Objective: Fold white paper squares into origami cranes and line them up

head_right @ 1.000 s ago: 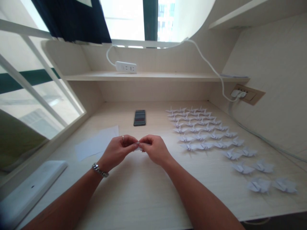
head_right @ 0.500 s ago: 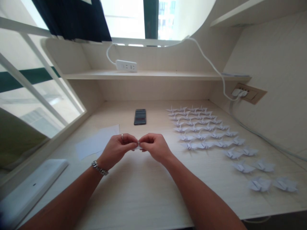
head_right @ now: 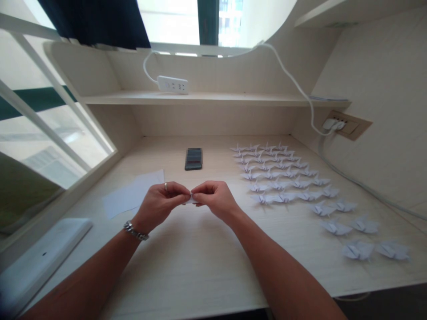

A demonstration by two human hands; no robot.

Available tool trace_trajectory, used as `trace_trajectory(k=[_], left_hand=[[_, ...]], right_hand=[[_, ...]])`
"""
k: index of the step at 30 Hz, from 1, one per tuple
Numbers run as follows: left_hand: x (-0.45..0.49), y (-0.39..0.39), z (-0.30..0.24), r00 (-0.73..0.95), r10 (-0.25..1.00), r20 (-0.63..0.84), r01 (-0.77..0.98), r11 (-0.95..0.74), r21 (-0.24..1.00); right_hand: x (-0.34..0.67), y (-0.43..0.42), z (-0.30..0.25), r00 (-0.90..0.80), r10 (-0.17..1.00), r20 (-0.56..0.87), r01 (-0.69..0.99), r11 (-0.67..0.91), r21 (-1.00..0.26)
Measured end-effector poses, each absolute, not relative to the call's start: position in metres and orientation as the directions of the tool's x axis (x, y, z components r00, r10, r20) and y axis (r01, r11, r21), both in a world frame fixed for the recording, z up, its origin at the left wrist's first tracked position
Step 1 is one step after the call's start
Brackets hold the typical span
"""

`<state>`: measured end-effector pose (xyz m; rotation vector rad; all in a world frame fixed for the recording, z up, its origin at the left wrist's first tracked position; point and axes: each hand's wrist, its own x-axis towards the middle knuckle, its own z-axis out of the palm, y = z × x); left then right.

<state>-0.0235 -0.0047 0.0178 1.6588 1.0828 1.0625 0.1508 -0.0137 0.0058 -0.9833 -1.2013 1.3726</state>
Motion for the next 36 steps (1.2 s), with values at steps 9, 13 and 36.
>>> trace_trajectory(k=[9,13,36], left_hand=[[-0.0228,-0.0057,0.0155,0.25,0.945,0.21,0.197,-0.262,0.945],[-0.0226,-0.0041,0.0137,0.261,0.942,0.209,0.111,-0.245,0.963],[-0.0205,-0.0054,0.0142,0.225,0.932,0.283,0.114,-0.314,0.943]], right_hand=[[0.1527,-0.012,0.0027,-0.171,0.981,0.092,-0.094,0.076,-0.993],[0.153,-0.0123,0.0018,-0.157,0.97,0.187,-0.026,0.185,-0.982],[0.1502,-0.0147,-0.0011,-0.084,0.95,0.3,0.084,0.306,-0.948]])
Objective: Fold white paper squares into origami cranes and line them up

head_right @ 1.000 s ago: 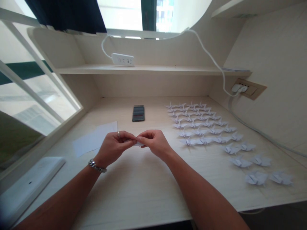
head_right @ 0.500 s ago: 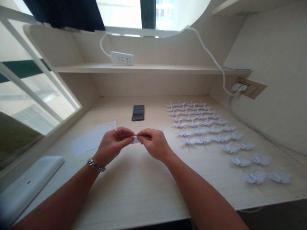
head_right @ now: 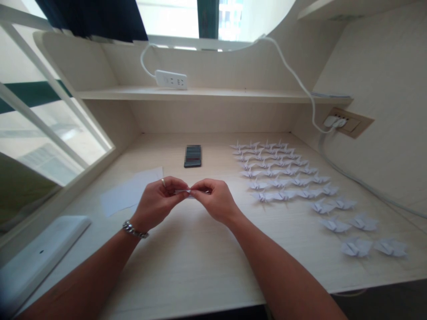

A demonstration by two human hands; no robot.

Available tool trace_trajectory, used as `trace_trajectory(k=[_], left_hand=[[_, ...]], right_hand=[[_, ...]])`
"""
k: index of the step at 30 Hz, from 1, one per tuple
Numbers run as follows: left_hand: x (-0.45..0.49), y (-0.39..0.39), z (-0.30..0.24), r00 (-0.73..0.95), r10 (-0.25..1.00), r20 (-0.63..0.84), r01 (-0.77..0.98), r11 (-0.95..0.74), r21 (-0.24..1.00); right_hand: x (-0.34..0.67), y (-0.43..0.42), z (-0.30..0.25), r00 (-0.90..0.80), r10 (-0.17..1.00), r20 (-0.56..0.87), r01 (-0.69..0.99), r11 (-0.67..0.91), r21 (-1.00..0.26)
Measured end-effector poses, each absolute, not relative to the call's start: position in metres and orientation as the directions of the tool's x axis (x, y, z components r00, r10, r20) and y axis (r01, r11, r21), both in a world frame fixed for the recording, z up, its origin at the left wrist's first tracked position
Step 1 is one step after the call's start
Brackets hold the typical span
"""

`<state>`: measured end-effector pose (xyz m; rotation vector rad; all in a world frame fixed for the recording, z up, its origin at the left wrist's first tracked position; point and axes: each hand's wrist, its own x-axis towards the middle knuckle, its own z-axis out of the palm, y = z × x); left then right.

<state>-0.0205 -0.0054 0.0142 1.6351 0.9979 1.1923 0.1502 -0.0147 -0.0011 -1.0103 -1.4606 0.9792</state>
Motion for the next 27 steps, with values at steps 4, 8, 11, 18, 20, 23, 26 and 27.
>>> trace_trajectory(k=[4,8,11,18,20,23,26,27], left_hand=[[-0.0207,-0.004,0.0114,0.217,0.934,0.283,0.086,-0.307,0.948],[-0.0206,-0.0034,0.0105,0.213,0.938,0.274,0.05,-0.29,0.956],[-0.0208,-0.0037,0.0113,0.224,0.942,0.252,0.011,-0.261,0.965],[-0.0201,-0.003,0.0114,0.204,0.948,0.243,0.041,-0.256,0.966],[-0.0202,-0.003,0.0128,0.2,0.946,0.254,0.065,-0.271,0.96],[-0.0207,-0.0038,0.0155,0.229,0.939,0.255,0.089,-0.281,0.956],[-0.0202,-0.0047,0.0162,0.233,0.94,0.249,0.083,-0.274,0.958],[-0.0199,-0.0049,0.016,0.226,0.942,0.248,0.084,-0.273,0.958]], right_hand=[[0.1495,-0.0149,-0.0036,-0.082,0.947,0.31,0.03,0.313,-0.949],[0.1491,-0.0148,-0.005,-0.064,0.934,0.351,0.04,0.354,-0.934],[0.1485,-0.0156,-0.0043,-0.043,0.918,0.394,0.069,0.397,-0.915],[0.1481,-0.0183,-0.002,-0.051,0.899,0.434,0.152,0.437,-0.887],[0.1484,-0.018,-0.0013,-0.05,0.904,0.424,0.151,0.426,-0.892],[0.1491,-0.0177,-0.0002,-0.041,0.914,0.403,0.131,0.405,-0.905],[0.1494,-0.0181,0.0005,-0.046,0.917,0.396,0.125,0.398,-0.909],[0.1493,-0.0183,0.0005,-0.048,0.917,0.396,0.128,0.398,-0.908]])
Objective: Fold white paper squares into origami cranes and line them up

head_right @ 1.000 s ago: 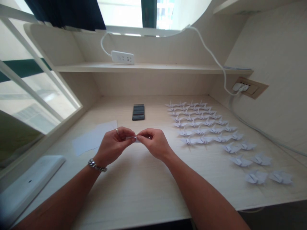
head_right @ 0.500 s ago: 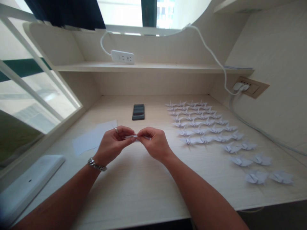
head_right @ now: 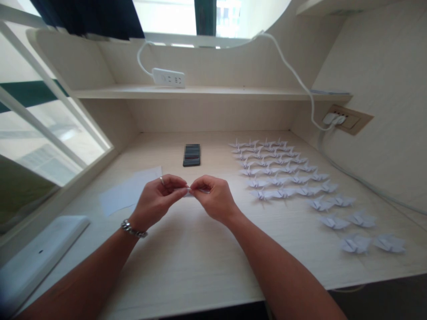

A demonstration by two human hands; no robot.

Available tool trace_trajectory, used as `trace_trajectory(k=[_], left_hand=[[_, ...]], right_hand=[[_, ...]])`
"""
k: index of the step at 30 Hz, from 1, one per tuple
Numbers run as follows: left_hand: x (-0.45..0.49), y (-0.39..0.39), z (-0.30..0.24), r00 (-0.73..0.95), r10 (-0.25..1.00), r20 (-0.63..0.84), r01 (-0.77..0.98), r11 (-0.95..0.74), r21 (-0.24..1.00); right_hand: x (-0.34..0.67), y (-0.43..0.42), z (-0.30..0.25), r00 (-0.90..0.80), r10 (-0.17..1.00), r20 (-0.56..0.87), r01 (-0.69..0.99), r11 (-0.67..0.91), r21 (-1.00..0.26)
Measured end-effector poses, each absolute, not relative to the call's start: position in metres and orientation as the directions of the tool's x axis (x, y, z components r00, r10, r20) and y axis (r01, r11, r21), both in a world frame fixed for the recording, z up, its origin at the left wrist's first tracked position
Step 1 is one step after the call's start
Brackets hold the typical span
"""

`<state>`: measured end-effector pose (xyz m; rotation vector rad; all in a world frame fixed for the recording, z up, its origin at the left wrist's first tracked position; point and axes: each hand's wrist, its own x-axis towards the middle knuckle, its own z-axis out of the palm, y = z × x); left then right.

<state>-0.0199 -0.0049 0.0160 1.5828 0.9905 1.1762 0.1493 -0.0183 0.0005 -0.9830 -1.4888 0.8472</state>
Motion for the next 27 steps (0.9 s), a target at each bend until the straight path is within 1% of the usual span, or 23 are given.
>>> trace_trajectory(k=[3,8,11,13,14,17,19,23,27], left_hand=[[-0.019,-0.005,0.016,0.196,0.946,0.259,0.106,-0.282,0.953],[-0.02,-0.004,0.018,0.156,0.943,0.294,0.127,-0.314,0.941],[-0.021,-0.003,0.017,0.148,0.94,0.309,0.149,-0.33,0.932],[-0.022,-0.003,0.015,0.153,0.934,0.323,0.168,-0.346,0.923],[-0.022,-0.003,0.015,0.159,0.932,0.327,0.172,-0.352,0.92],[-0.021,-0.004,0.013,0.188,0.927,0.324,0.167,-0.356,0.92],[-0.02,-0.006,0.013,0.201,0.925,0.323,0.173,-0.358,0.917],[-0.019,-0.007,0.012,0.208,0.917,0.341,0.216,-0.383,0.898],[-0.019,-0.006,0.013,0.188,0.918,0.349,0.203,-0.384,0.901]], right_hand=[[0.149,-0.018,-0.001,-0.056,0.924,0.379,0.107,0.383,-0.918],[0.151,-0.014,-0.003,-0.106,0.947,0.302,-0.078,0.295,-0.952],[0.152,-0.012,-0.003,-0.144,0.949,0.28,-0.125,0.264,-0.957],[0.152,-0.013,-0.003,-0.14,0.95,0.28,-0.08,0.271,-0.959],[0.152,-0.014,-0.002,-0.137,0.948,0.287,-0.025,0.286,-0.958],[0.152,-0.017,0.001,-0.15,0.935,0.321,0.218,0.348,-0.912],[0.152,-0.019,0.003,-0.168,0.927,0.337,0.33,0.374,-0.867],[0.152,-0.02,0.007,-0.168,0.932,0.321,0.39,0.362,-0.847],[0.153,-0.018,0.006,-0.175,0.946,0.273,0.349,0.319,-0.881]])
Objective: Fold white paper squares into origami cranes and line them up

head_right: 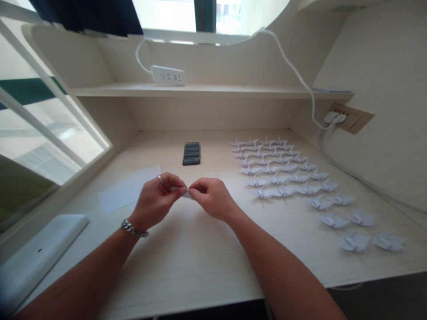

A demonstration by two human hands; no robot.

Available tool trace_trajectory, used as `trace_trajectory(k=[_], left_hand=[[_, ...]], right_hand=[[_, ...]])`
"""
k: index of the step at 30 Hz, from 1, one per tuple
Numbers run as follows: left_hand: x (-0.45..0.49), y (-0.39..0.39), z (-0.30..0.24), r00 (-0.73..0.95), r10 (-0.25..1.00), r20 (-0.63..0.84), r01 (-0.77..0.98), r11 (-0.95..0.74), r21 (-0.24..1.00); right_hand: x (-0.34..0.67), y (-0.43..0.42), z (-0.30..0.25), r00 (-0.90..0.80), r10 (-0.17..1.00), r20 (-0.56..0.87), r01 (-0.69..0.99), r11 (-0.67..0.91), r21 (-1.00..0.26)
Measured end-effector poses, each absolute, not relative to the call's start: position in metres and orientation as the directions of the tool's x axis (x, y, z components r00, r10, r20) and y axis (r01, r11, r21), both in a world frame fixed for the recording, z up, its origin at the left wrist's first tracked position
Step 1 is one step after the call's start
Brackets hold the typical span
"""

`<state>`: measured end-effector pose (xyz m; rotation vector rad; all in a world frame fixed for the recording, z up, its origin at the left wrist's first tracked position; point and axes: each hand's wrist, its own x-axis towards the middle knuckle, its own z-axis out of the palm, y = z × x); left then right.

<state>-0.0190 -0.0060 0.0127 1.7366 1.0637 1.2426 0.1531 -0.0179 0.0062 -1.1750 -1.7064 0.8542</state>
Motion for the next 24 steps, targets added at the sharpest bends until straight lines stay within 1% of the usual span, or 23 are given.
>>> trace_trajectory(k=[4,8,15,20,22,24], left_hand=[[-0.0197,-0.0042,0.014,0.172,0.933,0.317,0.147,-0.343,0.928],[-0.021,-0.0027,0.015,0.154,0.938,0.311,0.122,-0.33,0.936],[-0.0236,-0.0002,0.0162,0.13,0.95,0.284,0.122,-0.3,0.946],[-0.0238,-0.0006,0.0178,0.123,0.955,0.271,0.121,-0.286,0.951],[-0.0233,-0.0011,0.0173,0.137,0.954,0.266,0.122,-0.283,0.951],[-0.0226,-0.0018,0.0162,0.185,0.949,0.253,0.146,-0.281,0.948]], right_hand=[[0.1552,-0.0147,0.0038,-0.201,0.949,0.243,0.28,0.293,-0.914],[0.158,-0.0123,0.0023,-0.197,0.956,0.215,0.265,0.263,-0.928],[0.1598,-0.0099,0.0008,-0.179,0.959,0.219,0.264,0.261,-0.929],[0.1591,-0.0096,0.0013,-0.159,0.959,0.234,0.229,0.266,-0.936],[0.158,-0.0109,0.002,-0.162,0.954,0.252,0.247,0.286,-0.926],[0.1567,-0.0129,0.0024,-0.177,0.949,0.262,0.306,0.306,-0.902]])
